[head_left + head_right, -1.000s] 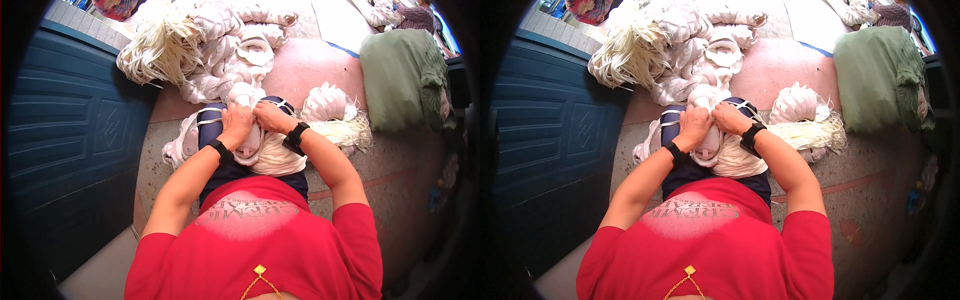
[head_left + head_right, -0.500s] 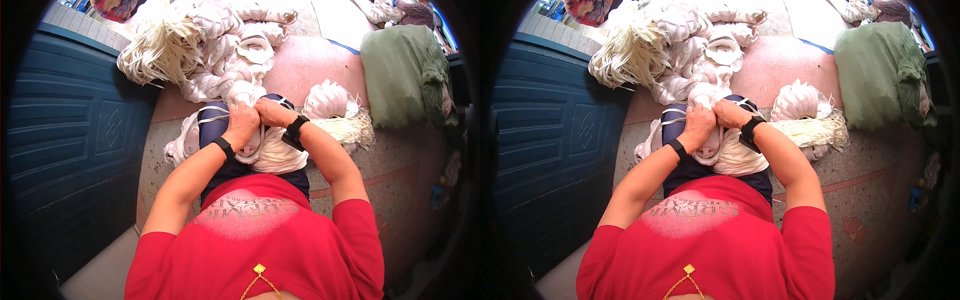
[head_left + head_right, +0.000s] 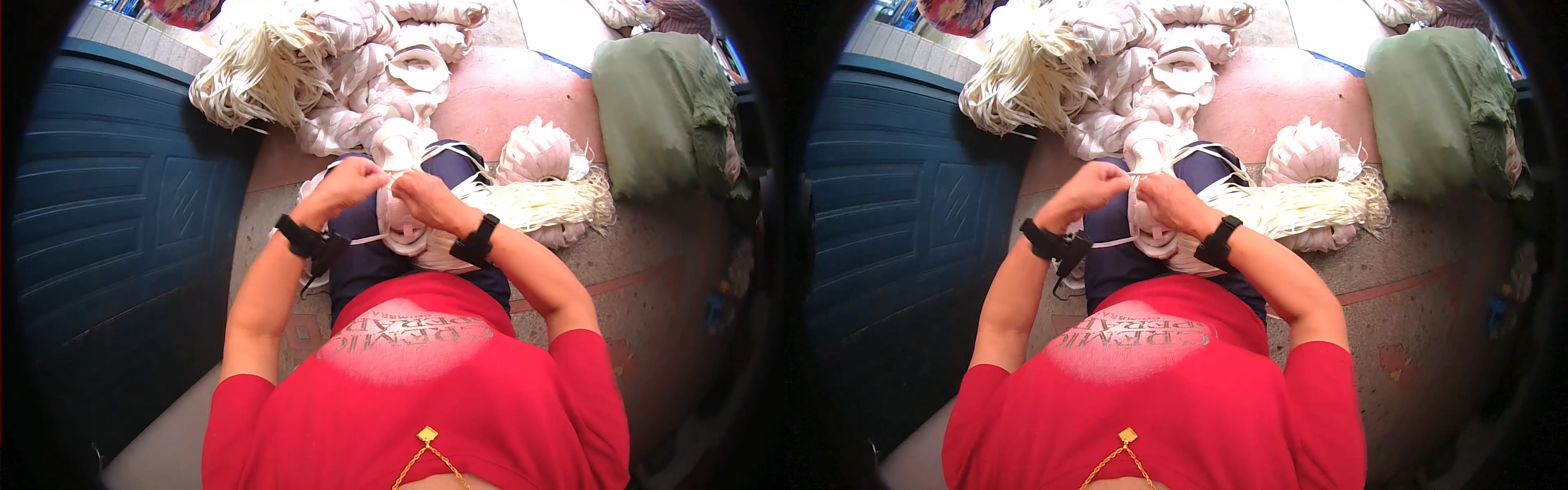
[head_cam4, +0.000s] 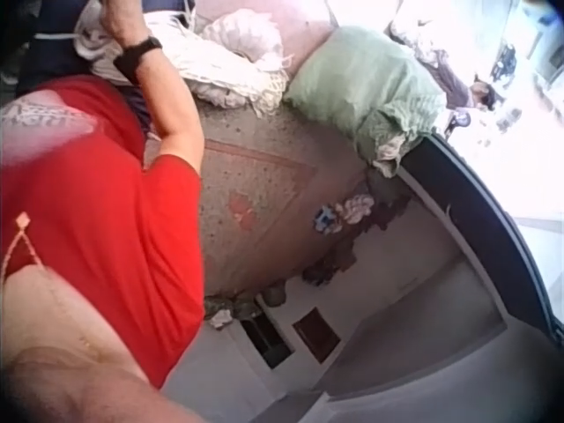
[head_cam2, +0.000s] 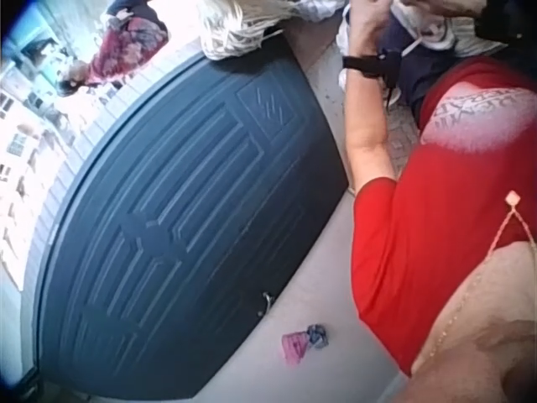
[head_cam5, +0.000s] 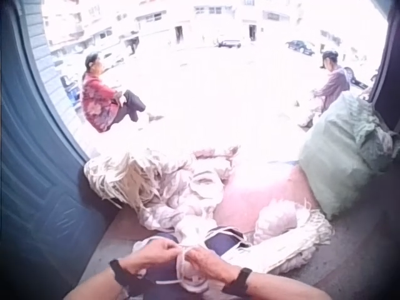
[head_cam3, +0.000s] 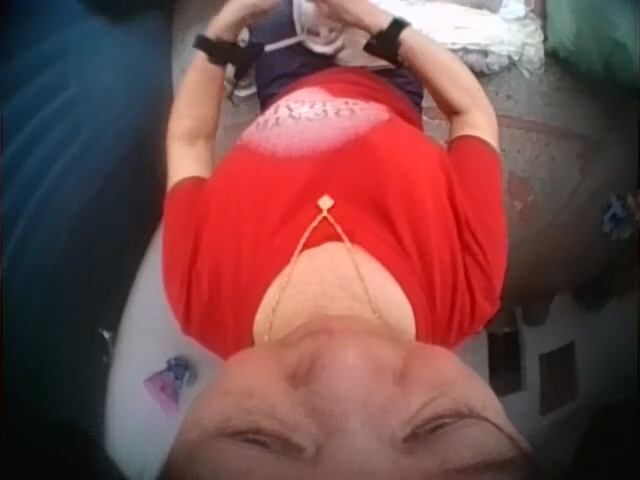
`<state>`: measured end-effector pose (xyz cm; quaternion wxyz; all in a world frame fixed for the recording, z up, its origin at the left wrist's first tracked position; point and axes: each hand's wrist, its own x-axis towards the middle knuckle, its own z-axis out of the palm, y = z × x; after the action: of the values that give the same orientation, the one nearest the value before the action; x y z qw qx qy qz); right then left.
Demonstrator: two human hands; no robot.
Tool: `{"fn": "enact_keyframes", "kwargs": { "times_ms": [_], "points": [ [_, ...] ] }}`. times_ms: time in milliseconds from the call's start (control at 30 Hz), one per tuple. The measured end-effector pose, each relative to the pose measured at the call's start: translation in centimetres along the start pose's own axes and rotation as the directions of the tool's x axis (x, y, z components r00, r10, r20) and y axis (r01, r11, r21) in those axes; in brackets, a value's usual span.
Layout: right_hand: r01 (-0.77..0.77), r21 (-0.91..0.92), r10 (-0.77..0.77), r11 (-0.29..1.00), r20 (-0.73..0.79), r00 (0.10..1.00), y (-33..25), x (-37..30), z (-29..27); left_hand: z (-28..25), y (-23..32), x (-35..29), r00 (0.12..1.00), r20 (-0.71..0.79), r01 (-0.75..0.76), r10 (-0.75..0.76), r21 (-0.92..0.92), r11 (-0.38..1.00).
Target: Threading and lacing white shoe components by hand in a workshop.
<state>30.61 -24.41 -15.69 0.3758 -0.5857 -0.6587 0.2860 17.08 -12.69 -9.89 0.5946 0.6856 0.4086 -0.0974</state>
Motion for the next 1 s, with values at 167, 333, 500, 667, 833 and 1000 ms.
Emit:
{"fn": "enact_keyframes", "kwargs": {
  "times_ms": [167,333,500,667,833,1000],
  "points": [
    [-0.225,-0.034,0.227,0.974,0.221,0.948,-2.8,-0.2,0.0,0.7,-3.2,0.6,0.969,-0.245,-0.052,0.025,-0.107,0.993],
    [-0.301,-0.162,0.290,0.940,-0.089,0.953,1.3,1.2,1.7,3.4,-6.8,3.4,0.847,-0.263,-0.272,0.462,0.532,0.802],
    [-0.140,-0.389,0.141,0.911,-0.026,0.990,1.2,1.8,2.4,2.9,-5.1,2.7,0.950,-0.192,-0.211,0.245,0.182,0.960],
    [-0.092,-0.490,0.116,0.867,0.018,0.993,1.3,1.8,3.4,3.1,-5.1,2.4,0.964,-0.192,-0.158,0.185,0.148,0.976],
    [-0.089,-0.298,0.166,0.950,0.243,0.956,-0.4,-0.4,-1.8,5.0,-3.4,0.2,0.763,-0.344,-0.356,0.547,0.483,0.800],
    [-0.286,0.037,0.282,0.957,0.085,0.956,0.7,-0.8,-3.3,5.1,-3.4,2.3,0.757,-0.249,-0.450,0.605,0.472,0.758]
  ]
}}
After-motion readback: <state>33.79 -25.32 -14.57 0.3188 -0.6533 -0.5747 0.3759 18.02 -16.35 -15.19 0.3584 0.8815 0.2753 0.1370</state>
